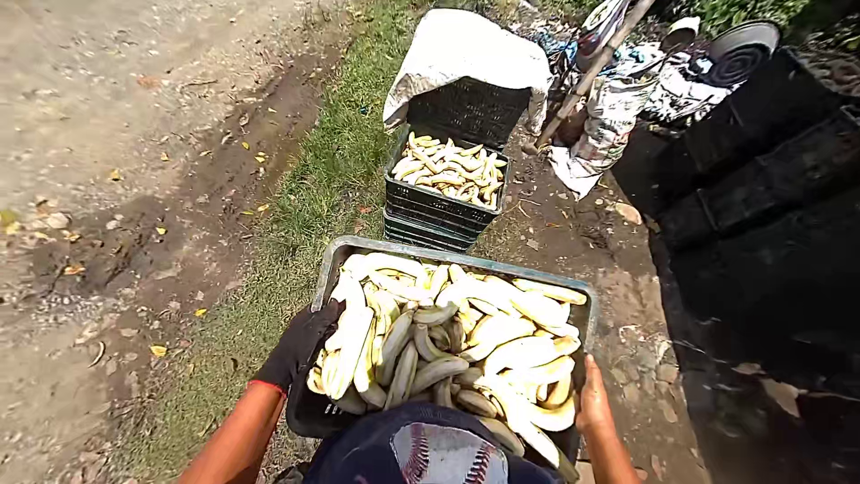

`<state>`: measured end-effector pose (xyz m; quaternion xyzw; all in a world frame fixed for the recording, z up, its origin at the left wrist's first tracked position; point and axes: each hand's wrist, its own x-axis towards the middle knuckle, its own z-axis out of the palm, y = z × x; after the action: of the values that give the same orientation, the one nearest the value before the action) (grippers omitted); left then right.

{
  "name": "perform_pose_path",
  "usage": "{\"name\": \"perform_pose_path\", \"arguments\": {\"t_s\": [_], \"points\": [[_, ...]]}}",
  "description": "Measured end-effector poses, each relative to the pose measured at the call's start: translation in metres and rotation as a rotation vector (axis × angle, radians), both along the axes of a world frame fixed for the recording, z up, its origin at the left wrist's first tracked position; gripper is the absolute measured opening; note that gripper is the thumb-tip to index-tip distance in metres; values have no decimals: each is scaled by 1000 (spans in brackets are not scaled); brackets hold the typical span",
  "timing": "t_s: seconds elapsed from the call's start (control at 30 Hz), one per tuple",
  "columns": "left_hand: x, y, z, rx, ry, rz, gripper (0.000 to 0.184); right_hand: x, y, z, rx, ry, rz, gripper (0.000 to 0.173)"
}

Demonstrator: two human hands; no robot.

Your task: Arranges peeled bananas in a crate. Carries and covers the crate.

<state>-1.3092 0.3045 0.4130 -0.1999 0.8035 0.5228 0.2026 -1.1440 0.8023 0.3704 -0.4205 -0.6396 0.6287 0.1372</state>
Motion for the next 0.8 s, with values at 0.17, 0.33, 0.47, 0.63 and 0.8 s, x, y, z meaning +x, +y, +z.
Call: {"name": "perform_pose_path", "arguments": {"t_s": [0.17, 0.33, 0.47, 0.63, 0.8], "points": [[-133, 10, 13, 43, 48, 11, 47, -150, 15, 34, 55, 45, 33, 61], [-293, 25, 27, 84, 151, -51, 48, -287, 20, 67, 116, 88, -12, 60], [-408, 53, 76, 9, 188, -158, 49, -374, 26, 96, 97, 174, -68, 59], [-526, 92, 92, -29, 245, -233, 50, -477, 46, 133, 77, 187, -90, 58], [-628, 153, 82, -37, 199, -225, 53, -583, 114, 112, 85, 129, -92, 59]]}}
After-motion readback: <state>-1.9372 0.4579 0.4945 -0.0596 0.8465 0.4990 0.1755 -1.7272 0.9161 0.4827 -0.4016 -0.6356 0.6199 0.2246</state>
